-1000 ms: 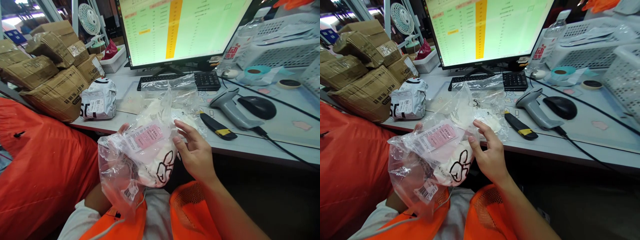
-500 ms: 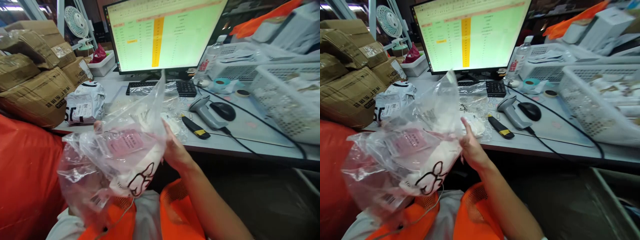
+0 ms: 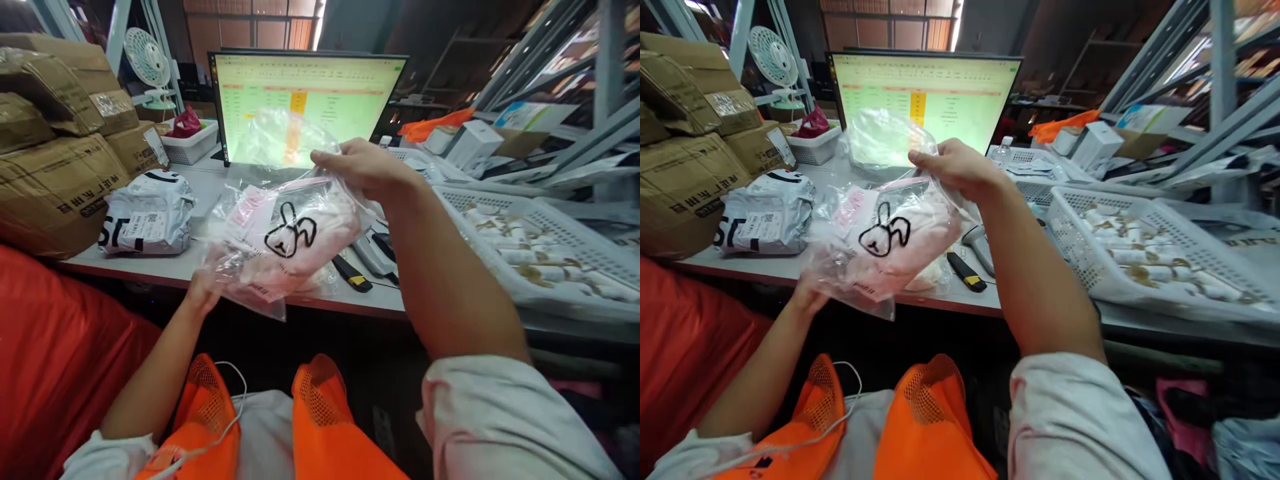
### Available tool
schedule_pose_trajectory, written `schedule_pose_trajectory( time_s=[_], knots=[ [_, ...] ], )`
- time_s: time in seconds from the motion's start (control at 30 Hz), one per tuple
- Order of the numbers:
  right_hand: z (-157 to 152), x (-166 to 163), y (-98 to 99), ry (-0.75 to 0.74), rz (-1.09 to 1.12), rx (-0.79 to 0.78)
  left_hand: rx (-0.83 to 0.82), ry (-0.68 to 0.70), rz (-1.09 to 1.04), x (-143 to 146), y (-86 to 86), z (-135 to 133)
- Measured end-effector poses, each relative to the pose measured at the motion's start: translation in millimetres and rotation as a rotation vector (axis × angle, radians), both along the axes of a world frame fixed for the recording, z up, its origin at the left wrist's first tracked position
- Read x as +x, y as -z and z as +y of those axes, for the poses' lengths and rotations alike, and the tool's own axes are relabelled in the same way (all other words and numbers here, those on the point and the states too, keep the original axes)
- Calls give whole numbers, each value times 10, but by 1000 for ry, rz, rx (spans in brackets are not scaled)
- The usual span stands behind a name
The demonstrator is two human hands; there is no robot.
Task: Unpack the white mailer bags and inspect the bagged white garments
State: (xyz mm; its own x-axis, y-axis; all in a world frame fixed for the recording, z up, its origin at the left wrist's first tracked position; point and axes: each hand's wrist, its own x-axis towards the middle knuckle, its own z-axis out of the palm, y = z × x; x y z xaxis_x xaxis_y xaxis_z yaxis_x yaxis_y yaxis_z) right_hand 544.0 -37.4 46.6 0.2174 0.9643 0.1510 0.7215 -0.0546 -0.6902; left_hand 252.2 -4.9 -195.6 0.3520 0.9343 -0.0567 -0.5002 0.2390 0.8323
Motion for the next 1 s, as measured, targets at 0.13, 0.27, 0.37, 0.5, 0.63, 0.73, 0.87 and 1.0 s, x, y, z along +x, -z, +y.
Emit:
schedule_pose_trajectory(
  time_s=[0.13,0.27,0.37,0.5,0.63,0.73,0.87,1.0],
  knots=[
    [698,324,462,114,-513,-301,228,-490,96,-19,-205,-59],
    [988,391,994,132,-625,-406,961,-262,554,318,-662,-153],
    [877,289,1086,143,-600,-276,1258,76,1073,798,-628,-243],
    [439,152,1294,-10,-536,-61,1243,159,1379,1244,-68,-607],
    [171,225,1804,-113,-439,-254,1228,176,1367,1227,182,-1032],
    [236,376,1996,-161,-390,-261,1255,338,1301,996,-90,-1069],
    [307,360,1822,-111,-395,-165,1292,318,1051,647,-644,-595],
    [-50,111,1624,-34,-334,83,1311,187,1142,493,-631,103]
  ],
)
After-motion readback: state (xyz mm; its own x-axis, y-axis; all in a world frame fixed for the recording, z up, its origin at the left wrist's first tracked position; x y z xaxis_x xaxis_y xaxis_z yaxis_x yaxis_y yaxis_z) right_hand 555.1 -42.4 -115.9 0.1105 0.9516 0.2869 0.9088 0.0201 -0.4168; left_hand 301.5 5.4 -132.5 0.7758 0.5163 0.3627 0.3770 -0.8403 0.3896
